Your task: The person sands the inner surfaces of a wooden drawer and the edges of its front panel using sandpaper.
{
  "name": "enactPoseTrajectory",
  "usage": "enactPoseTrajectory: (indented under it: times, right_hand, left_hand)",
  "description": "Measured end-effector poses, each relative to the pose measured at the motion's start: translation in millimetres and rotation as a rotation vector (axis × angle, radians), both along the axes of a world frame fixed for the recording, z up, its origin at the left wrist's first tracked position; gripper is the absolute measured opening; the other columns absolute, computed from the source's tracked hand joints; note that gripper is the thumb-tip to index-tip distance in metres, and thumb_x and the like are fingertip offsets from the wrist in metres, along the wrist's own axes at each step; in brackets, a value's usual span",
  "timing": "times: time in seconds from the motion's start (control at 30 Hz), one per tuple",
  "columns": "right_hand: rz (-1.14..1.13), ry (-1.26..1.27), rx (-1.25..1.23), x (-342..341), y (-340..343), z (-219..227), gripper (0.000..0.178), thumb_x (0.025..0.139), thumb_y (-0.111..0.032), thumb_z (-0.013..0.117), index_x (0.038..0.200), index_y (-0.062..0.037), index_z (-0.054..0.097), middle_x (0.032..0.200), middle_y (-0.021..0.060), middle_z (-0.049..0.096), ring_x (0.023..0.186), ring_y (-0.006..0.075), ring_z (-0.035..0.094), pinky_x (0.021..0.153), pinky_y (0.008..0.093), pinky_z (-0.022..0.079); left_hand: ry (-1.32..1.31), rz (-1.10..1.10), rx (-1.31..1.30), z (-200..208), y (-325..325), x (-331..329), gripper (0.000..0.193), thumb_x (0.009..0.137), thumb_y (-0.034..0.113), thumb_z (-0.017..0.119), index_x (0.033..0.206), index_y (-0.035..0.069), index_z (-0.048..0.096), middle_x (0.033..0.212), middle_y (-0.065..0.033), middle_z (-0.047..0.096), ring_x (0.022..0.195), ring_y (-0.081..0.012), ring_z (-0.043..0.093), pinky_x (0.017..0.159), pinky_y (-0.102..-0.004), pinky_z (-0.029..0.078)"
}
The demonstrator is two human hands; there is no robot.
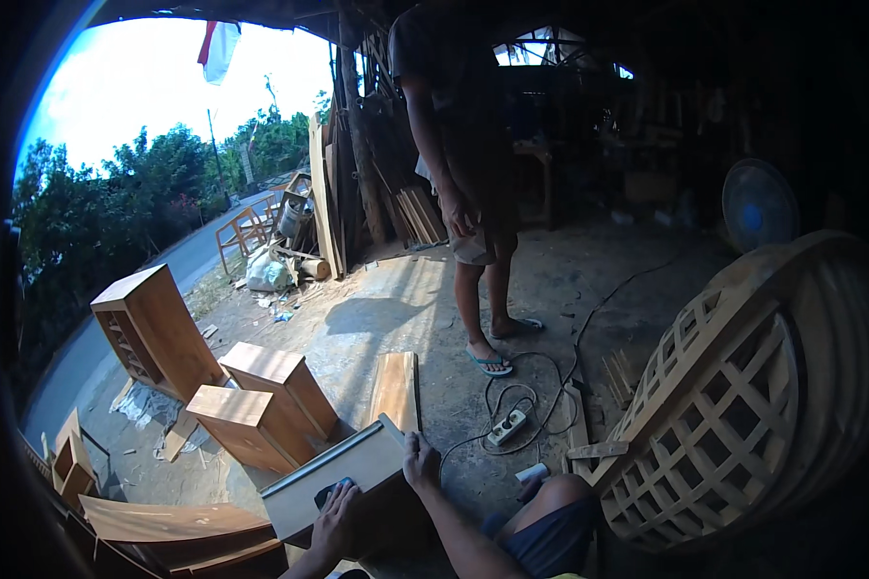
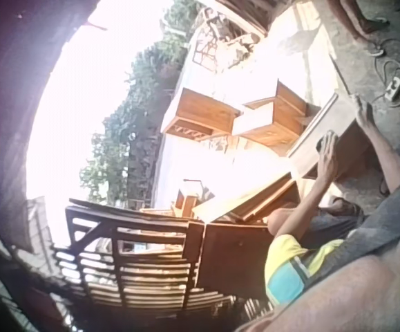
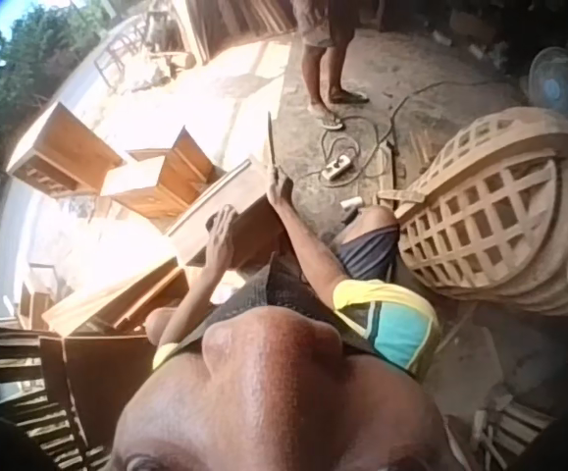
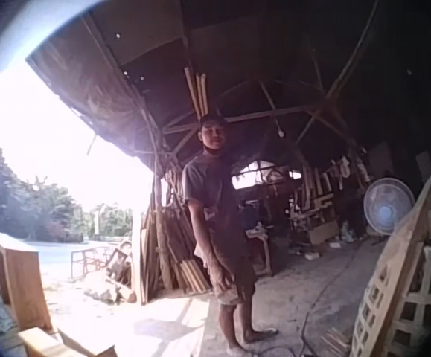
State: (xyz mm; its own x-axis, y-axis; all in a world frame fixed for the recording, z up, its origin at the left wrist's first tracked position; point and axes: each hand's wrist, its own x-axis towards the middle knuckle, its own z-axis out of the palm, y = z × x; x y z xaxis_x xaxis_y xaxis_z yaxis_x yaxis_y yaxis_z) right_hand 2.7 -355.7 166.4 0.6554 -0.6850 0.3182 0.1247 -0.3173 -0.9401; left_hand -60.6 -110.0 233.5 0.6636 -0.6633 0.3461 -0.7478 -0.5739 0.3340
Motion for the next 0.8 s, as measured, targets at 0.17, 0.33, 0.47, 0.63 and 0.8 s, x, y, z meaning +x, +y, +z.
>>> enactPoseTrajectory:
  times: [0.17,0.33,0.47,0.63,0.8]
  right_hand:
    - [0.048,-0.008,0.070,5.2,-0.6,2.4,0.043,0.109,-0.037,0.046,0.112,-0.0052,0.075,0.099,0.0279,0.073,0.097,0.0475,0.071,0.081,0.0518,0.055]
    - [0.018,0.012,0.066,2.3,-0.9,5.6,0.042,0.108,-0.036,0.047,0.111,-0.0053,0.076,0.100,0.0279,0.073,0.098,0.0468,0.071,0.082,0.0513,0.056]
    - [0.011,0.007,0.049,2.7,2.6,2.8,0.042,0.108,-0.036,0.048,0.109,-0.0049,0.076,0.094,0.0259,0.073,0.092,0.0413,0.073,0.078,0.0476,0.055]
    - [-0.012,-0.035,0.045,4.2,5.1,6.2,0.041,0.108,-0.038,0.050,0.107,-0.0045,0.075,0.086,0.0241,0.070,0.081,0.0334,0.072,0.072,0.0444,0.052]
    - [0.118,0.033,0.172,0.1,-1.5,17.8,0.035,0.108,-0.035,0.058,0.105,-0.0033,0.073,0.079,0.0044,0.064,0.076,0.0124,0.057,0.070,0.0328,0.048]
  left_hand:
    - [-0.061,-0.089,-0.051,-20.2,-87.0,41.4,0.059,0.093,0.004,0.055,0.152,0.000,0.048,0.161,-0.0236,0.046,0.153,-0.0408,0.039,0.128,-0.0510,0.030]
    - [-0.063,-0.074,-0.024,3.0,-44.4,19.4,0.054,0.094,0.000,0.053,0.148,0.001,0.053,0.159,-0.0213,0.049,0.151,-0.0407,0.043,0.125,-0.0506,0.036]
    - [-0.109,0.089,-0.008,6.2,61.5,-24.7,0.055,0.097,-0.011,0.042,0.149,0.004,0.053,0.158,-0.0257,0.048,0.151,-0.0383,0.043,0.120,-0.0477,0.041]
    - [0.360,0.383,0.336,84.0,158.0,-34.6,0.041,0.098,0.000,0.053,0.137,0.004,0.064,0.119,-0.0225,0.075,0.117,-0.0356,0.070,0.099,-0.0456,0.054]
    - [0.580,0.326,-0.613,118.2,129.3,-21.5,0.031,0.103,0.011,0.062,0.130,-0.004,0.065,0.120,-0.0176,0.074,0.106,-0.0257,0.071,0.088,-0.0366,0.058]
